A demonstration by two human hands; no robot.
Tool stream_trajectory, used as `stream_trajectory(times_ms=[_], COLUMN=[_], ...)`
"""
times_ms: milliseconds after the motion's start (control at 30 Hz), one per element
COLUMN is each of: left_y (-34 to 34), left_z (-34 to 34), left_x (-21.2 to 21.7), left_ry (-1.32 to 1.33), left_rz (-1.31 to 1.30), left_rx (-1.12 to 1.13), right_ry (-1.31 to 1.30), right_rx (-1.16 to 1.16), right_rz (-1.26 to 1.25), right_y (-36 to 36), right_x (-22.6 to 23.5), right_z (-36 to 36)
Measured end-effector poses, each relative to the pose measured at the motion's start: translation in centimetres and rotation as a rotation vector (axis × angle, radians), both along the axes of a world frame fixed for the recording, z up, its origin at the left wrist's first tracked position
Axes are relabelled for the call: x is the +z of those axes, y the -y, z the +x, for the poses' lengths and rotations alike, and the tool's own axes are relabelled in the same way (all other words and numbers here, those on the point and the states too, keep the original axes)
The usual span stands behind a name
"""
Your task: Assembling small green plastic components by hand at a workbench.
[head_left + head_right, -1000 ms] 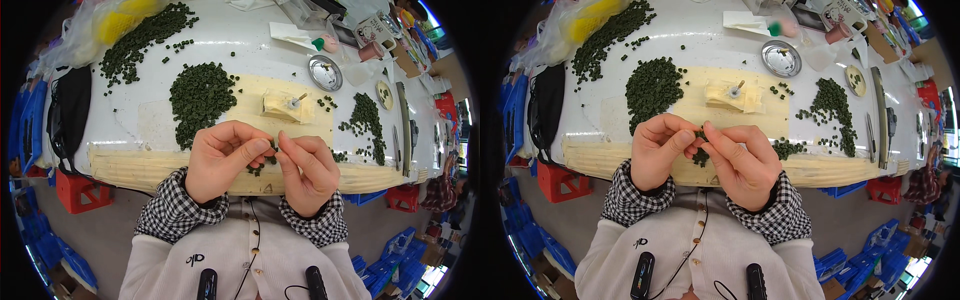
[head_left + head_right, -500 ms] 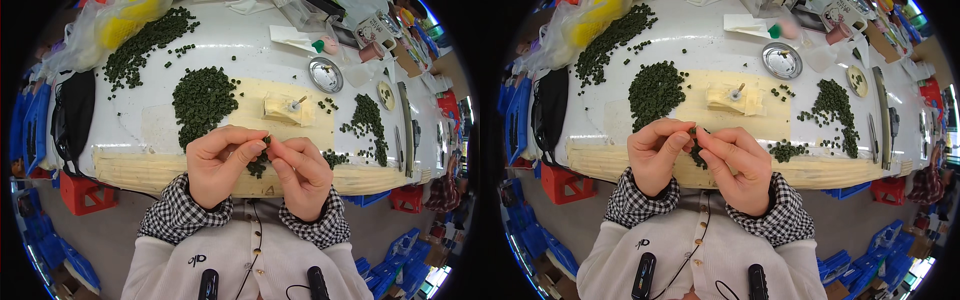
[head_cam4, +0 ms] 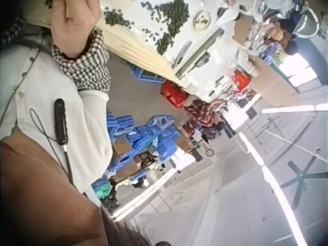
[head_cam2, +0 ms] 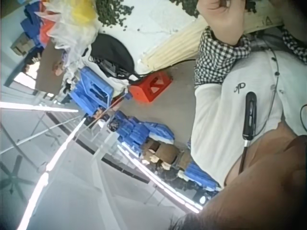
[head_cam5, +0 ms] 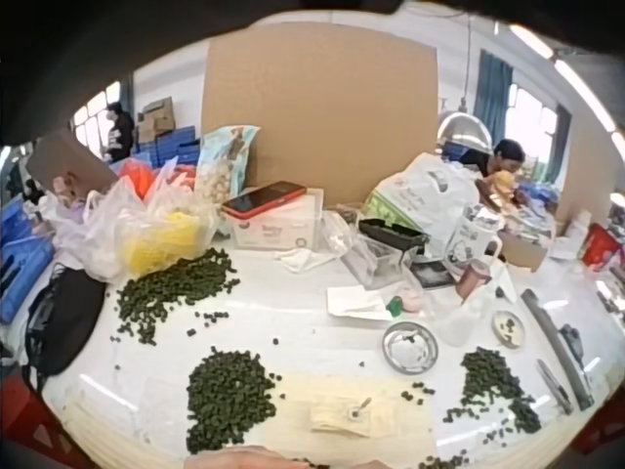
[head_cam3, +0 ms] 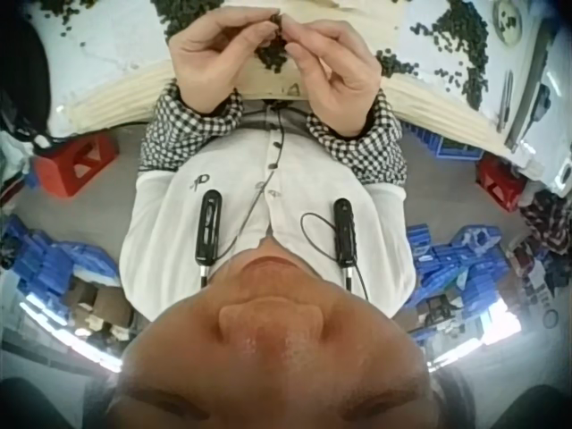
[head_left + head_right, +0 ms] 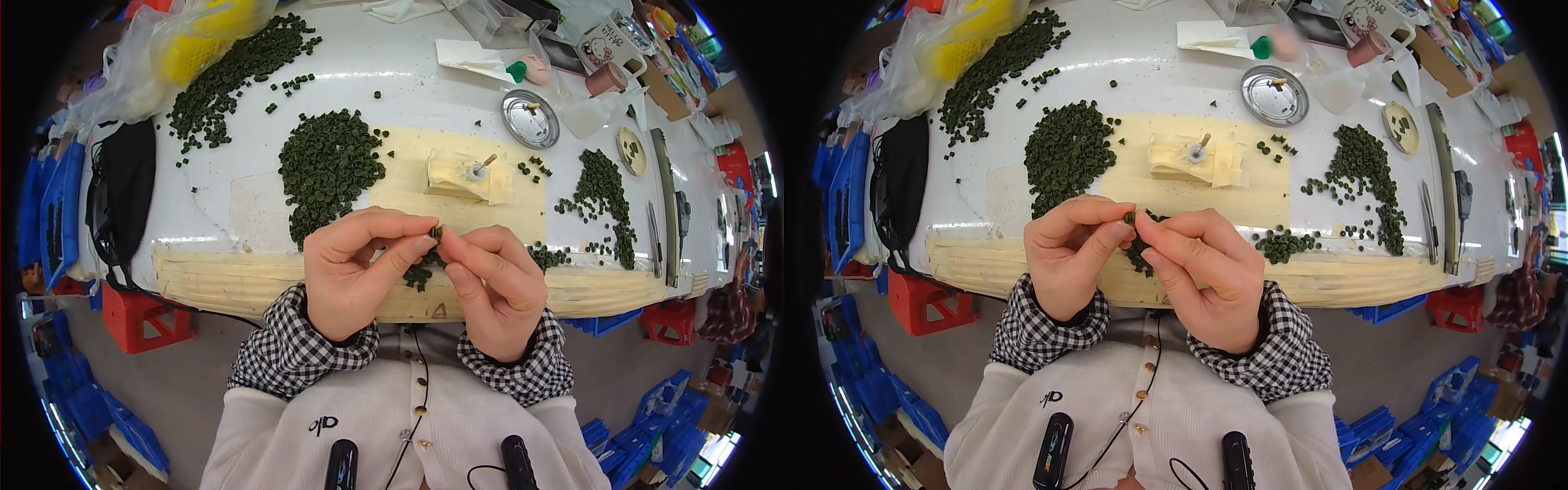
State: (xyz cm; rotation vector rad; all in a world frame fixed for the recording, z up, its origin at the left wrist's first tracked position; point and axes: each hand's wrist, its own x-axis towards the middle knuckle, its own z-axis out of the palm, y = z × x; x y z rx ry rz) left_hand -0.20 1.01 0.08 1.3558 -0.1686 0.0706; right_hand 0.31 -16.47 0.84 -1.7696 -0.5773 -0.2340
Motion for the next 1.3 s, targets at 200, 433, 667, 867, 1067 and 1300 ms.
stream_trajectory(times_ms=[200,433,667,867,1067,1300], left_y=[0.0,-0.3,-0.3,-0.5,-0.3,-0.3], left_z=[0.0,0.3,0.1,0.2,0.3,0.2], left_x=[-0.1,-0.2,0.1,-0.2,-0.1,-0.3], left_ry=[0.014,0.086,0.056,0.094,0.109,0.105], left_rz=[0.036,0.123,0.151,0.188,0.154,0.159], left_rx=[0.002,-0.037,-0.012,0.006,0.009,0.007], right_ry=[0.028,0.104,0.068,0.19,0.193,0.233], right_rx=[0.016,0.045,0.009,-0.271,-0.258,-0.252], right_rz=[-0.031,-0.108,-0.088,-0.272,-0.469,-0.36], right_y=[0.3,0.7,0.8,2.4,2.5,2.6], right_x=[0.0,0.1,0.3,2.5,2.9,2.6], right_z=[0.2,0.6,0.6,4.0,7.4,7.0])
